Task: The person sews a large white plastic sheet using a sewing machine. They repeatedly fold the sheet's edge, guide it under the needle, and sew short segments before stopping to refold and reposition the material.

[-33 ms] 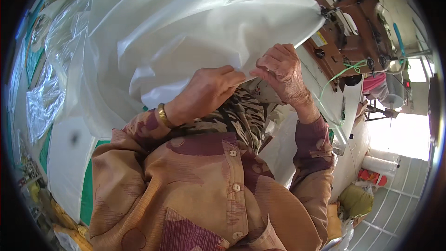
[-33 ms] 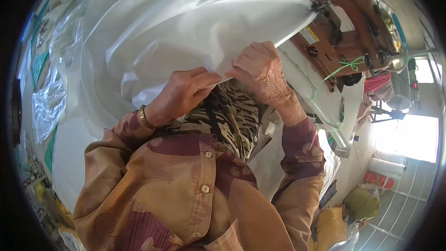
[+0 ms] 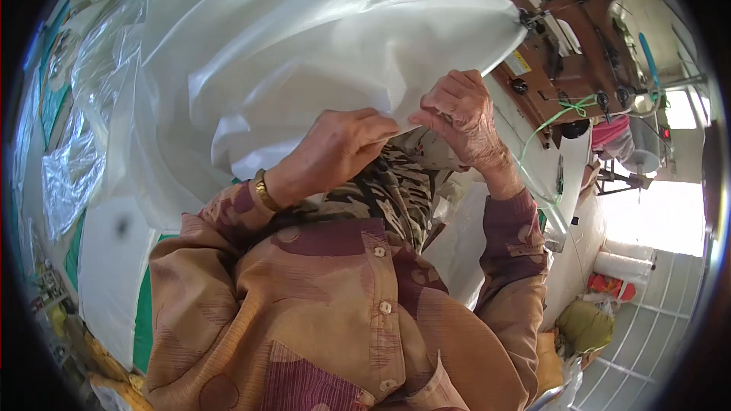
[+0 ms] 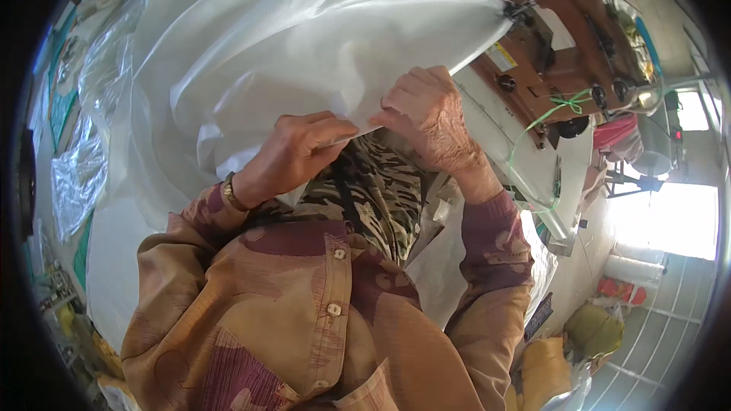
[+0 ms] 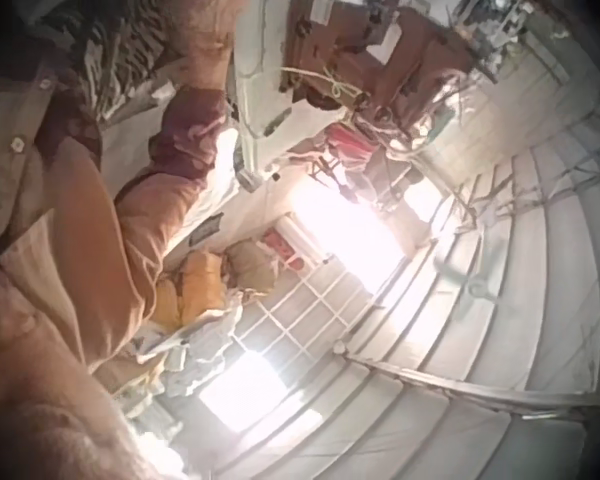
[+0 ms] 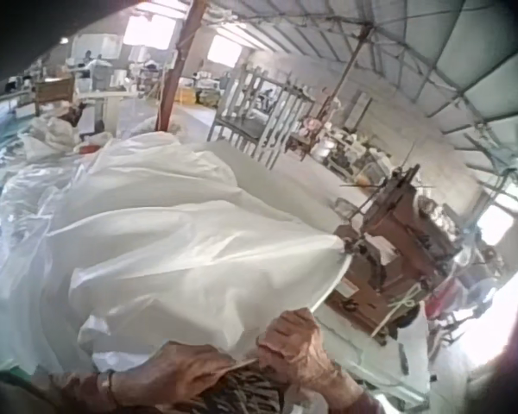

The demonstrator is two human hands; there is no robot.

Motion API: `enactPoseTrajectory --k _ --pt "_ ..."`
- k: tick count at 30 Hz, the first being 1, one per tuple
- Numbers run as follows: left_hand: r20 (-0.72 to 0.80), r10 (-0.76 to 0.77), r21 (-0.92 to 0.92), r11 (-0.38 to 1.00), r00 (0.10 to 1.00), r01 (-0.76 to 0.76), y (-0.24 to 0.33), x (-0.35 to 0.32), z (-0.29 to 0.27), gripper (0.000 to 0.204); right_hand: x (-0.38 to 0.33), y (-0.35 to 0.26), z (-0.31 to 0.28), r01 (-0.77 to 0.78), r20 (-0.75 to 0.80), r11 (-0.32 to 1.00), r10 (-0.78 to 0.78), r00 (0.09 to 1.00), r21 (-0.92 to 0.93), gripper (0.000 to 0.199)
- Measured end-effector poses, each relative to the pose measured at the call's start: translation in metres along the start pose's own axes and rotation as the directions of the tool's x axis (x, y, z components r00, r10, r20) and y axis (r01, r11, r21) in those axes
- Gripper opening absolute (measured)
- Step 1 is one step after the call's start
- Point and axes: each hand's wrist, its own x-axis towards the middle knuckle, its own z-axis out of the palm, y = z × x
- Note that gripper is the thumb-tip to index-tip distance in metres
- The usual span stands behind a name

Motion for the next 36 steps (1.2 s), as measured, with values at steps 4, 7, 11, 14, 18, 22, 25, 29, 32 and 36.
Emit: enactPoseTrajectory --k 4,7,11,14,18,22,25,29,32,36 --pt "0.035 -0.140 -0.219 0.965 0.990 0.144 -0.002 0.006 -0.006 0.017 0.000 0.022 -0.011 -0.063 0.004 0.997 0.063 0.998 -0.046 0.027" --pt "0.056 -0.198 -0.253 0.945 0.979 0.205 -0.003 0.006 -0.009 0.017 -0.001 0.039 -0.013 -0.061 -0.014 0.993 0.060 0.998 -0.104 0.034" --pt "0.107 -0.229 -0.237 0.939 0.968 0.248 -0.004 0.008 -0.014 0.019 -0.004 0.062 -0.019 -0.054 -0.028 0.990 0.051 0.998 -0.128 0.035" --pt "0.061 -0.189 -0.219 0.956 0.980 0.198 -0.006 0.007 -0.011 0.020 -0.007 0.079 -0.025 -0.052 -0.025 0.975 0.048 0.999 -0.214 0.032" --pt "0.061 -0.162 -0.169 0.971 0.985 0.170 -0.005 0.007 -0.006 0.020 -0.014 0.108 -0.032 -0.042 -0.078 0.932 0.015 0.997 -0.359 0.031" --pt "0.014 0.019 -0.067 0.998 1.000 -0.018 -0.007 0.003 0.008 0.022 -0.011 0.123 -0.035 -0.079 -0.089 0.890 0.044 0.995 -0.449 0.026" --pt "0.107 0.176 0.043 0.982 0.979 -0.182 0.002 0.001 0.026 0.026 -0.019 0.118 -0.026 -0.335 -0.413 0.775 0.106 0.905 -0.535 0.034" --pt "0.260 0.153 0.084 0.980 0.954 -0.180 0.008 0.003 0.043 0.030 -0.035 0.103 0.017 -0.723 -0.716 0.691 0.508 0.478 0.007 0.044" --pt "0.301 0.154 0.121 0.973 0.941 -0.198 -0.006 0.006 0.052 0.030 -0.039 0.108 0.033 -0.667 -0.542 0.603 0.769 0.340 0.437 0.039" --pt "0.361 0.187 0.193 0.944 0.914 -0.270 -0.013 0.018 0.057 0.029 -0.041 0.114 0.051 -0.578 -0.486 0.565 0.819 0.305 0.588 0.045"
